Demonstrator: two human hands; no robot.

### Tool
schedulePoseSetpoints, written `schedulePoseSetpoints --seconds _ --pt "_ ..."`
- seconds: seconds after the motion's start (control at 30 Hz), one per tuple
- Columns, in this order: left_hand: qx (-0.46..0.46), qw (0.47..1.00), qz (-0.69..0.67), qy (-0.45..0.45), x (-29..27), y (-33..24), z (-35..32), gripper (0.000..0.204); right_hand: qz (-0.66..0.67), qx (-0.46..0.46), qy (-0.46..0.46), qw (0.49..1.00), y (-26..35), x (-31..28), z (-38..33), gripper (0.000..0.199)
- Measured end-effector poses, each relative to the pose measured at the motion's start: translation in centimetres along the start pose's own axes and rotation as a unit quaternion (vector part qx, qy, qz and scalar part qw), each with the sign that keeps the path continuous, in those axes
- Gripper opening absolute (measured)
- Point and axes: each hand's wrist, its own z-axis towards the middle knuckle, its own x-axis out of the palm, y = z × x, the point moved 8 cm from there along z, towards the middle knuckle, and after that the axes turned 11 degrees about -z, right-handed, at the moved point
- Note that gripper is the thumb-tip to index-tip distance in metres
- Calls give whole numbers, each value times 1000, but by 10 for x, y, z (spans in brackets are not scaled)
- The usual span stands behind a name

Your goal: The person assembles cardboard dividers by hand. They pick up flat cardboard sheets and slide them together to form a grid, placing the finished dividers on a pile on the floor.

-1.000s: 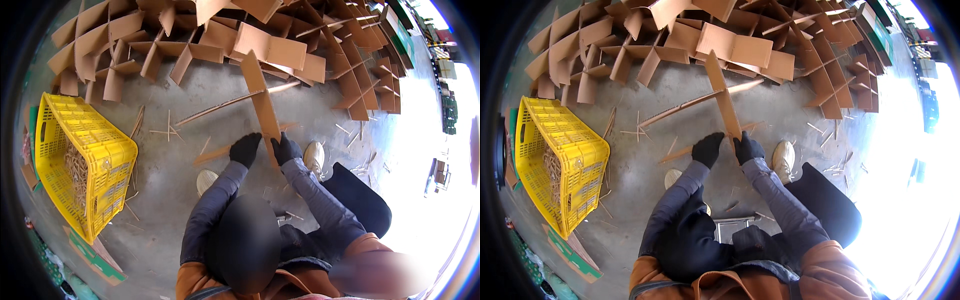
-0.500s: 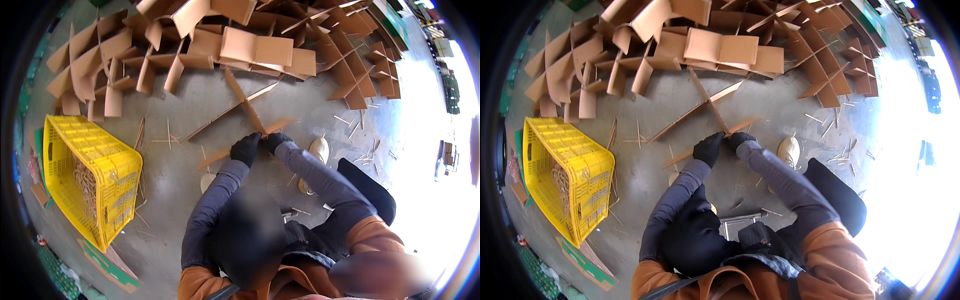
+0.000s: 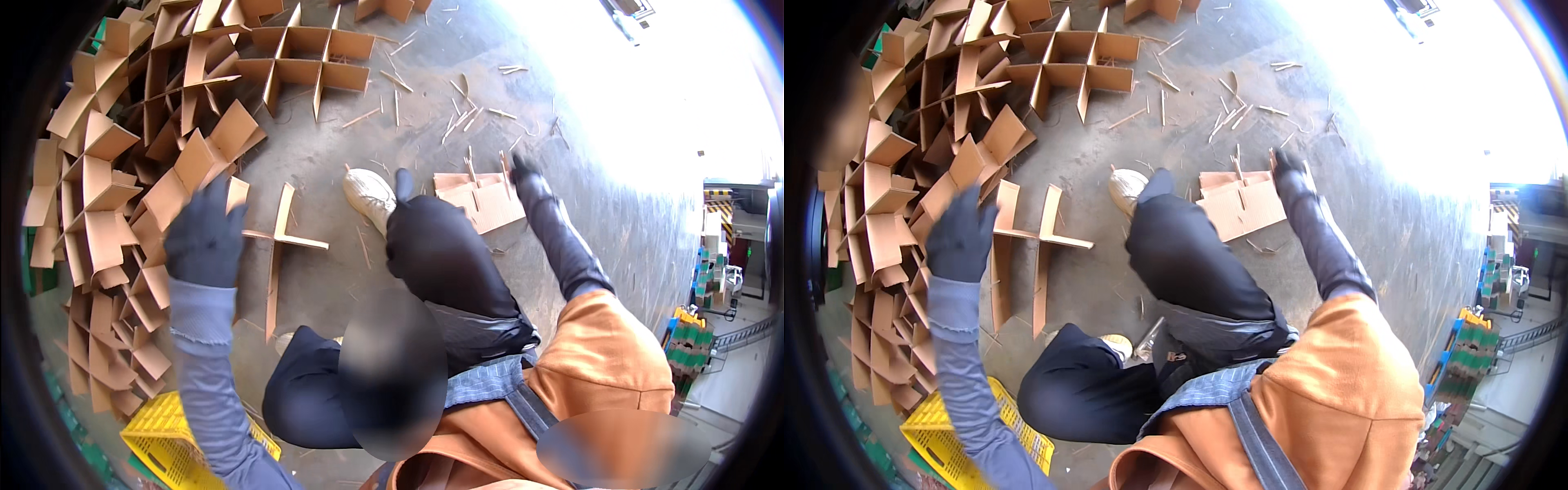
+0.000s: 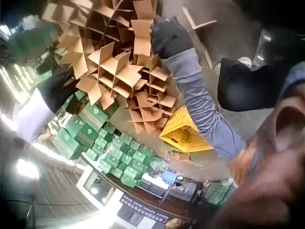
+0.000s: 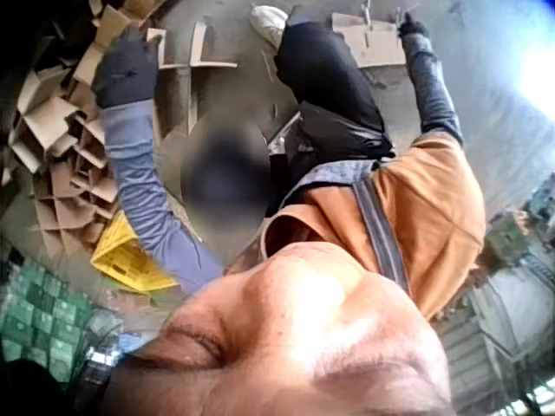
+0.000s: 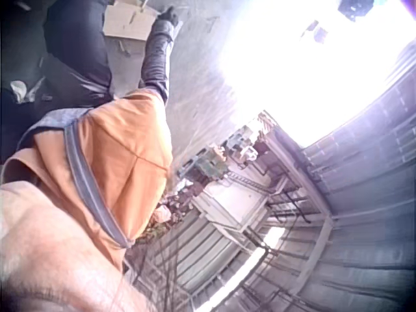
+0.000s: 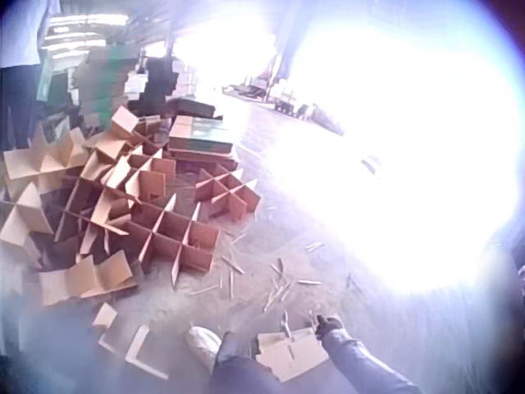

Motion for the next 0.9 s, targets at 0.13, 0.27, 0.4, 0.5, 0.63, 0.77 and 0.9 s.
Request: schedulePoseSetpoints --seconds 0.13,0.27,0.4,0.5,0.63,0.77,0.9 --pt "370 925 74 39 -42 -228 -13 31 323 368 119 864 -189 71 -87 60" --pt "388 880 190 198 -1 -347 -28 32 476 380 134 782 -186 107 -127 91" --pt "386 862 247 215 9 -377 -40 33 493 303 107 808 -107 188 -121 89" --pt "402 839 278 239 29 -399 -34 35 497 309 83 807 -92 196 -120 88" --pt "386 845 284 237 35 -410 -34 36 509 305 61 803 -105 193 -105 86" --pt "262 899 42 349 14 -370 -29 33 536 280 72 793 -89 203 -78 85" --pt "227 951 -148 148 62 -326 28 32 545 240 81 799 -115 201 -51 83"
